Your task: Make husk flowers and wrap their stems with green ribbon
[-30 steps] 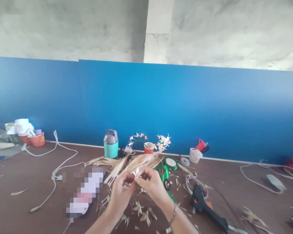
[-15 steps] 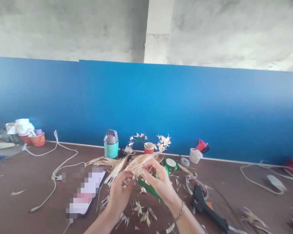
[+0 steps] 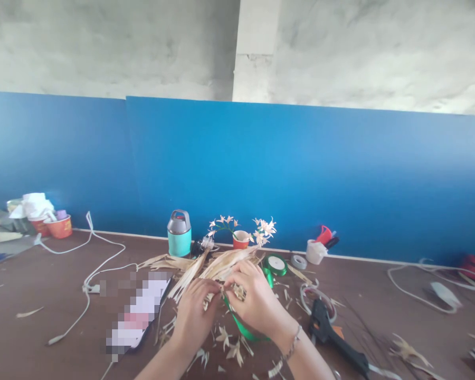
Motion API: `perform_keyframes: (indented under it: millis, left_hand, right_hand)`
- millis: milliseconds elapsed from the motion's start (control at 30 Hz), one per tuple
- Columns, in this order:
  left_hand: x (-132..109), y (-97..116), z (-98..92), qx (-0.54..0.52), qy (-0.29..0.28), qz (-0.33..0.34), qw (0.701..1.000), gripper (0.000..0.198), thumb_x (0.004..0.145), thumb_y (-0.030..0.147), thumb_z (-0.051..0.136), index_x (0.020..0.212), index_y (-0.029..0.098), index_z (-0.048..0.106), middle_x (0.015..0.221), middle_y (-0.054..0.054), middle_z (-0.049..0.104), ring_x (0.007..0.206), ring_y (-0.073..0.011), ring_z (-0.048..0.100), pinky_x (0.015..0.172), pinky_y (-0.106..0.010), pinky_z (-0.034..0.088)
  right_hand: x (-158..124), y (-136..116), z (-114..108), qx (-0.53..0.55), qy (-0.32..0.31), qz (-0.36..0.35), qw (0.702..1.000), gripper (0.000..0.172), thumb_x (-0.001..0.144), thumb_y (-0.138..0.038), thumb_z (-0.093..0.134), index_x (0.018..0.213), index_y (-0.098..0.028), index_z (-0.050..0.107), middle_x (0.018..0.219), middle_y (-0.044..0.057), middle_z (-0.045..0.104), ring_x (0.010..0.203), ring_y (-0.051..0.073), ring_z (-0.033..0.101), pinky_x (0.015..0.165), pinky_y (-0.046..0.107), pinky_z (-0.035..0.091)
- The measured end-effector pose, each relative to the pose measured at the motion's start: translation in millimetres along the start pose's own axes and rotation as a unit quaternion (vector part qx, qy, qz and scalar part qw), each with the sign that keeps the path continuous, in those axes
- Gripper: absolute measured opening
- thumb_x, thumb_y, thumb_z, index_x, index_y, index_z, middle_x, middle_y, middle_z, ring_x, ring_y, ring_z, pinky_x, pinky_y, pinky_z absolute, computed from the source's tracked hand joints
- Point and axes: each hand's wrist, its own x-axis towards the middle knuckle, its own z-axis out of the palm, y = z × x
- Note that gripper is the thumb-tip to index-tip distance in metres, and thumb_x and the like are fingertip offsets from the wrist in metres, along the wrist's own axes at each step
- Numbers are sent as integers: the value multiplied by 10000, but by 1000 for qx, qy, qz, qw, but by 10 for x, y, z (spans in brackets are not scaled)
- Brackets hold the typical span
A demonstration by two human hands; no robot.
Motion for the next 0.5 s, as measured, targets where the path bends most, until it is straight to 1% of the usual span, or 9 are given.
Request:
perform_keyframes:
  millis: [200, 367, 500]
  left_hand:
    - [3, 20, -15, 15, -11, 0, 1000, 94, 815, 155, 532, 743, 196, 576, 813, -29, 676, 800, -190, 617, 739, -325, 463]
    - [6, 20, -13, 21, -19, -10, 1000, 88, 824, 180, 529, 752, 196, 577, 820, -31, 675, 805, -192, 618, 747, -336, 461]
    - [2, 6, -4, 21, -25, -10, 999, 92, 831, 193, 523, 761, 198, 583, 825, -37, 673, 810, -195, 618, 747, -339, 463]
  right_hand:
    - [3, 6, 10, -28, -16, 6, 999, 162, 704, -30, 558, 722, -190, 555, 813, 13, 550, 808, 179, 490, 747, 325, 371]
    - [7, 12, 12, -43, -26, -6, 999, 116, 753, -76, 557, 725, -189, 556, 801, 13, 554, 813, 186, 489, 759, 339, 363]
    - [-10, 21, 23, -48, -24, -13, 998, 132, 738, -51, 554, 723, -180, 532, 799, 14, 548, 812, 183, 485, 746, 328, 365]
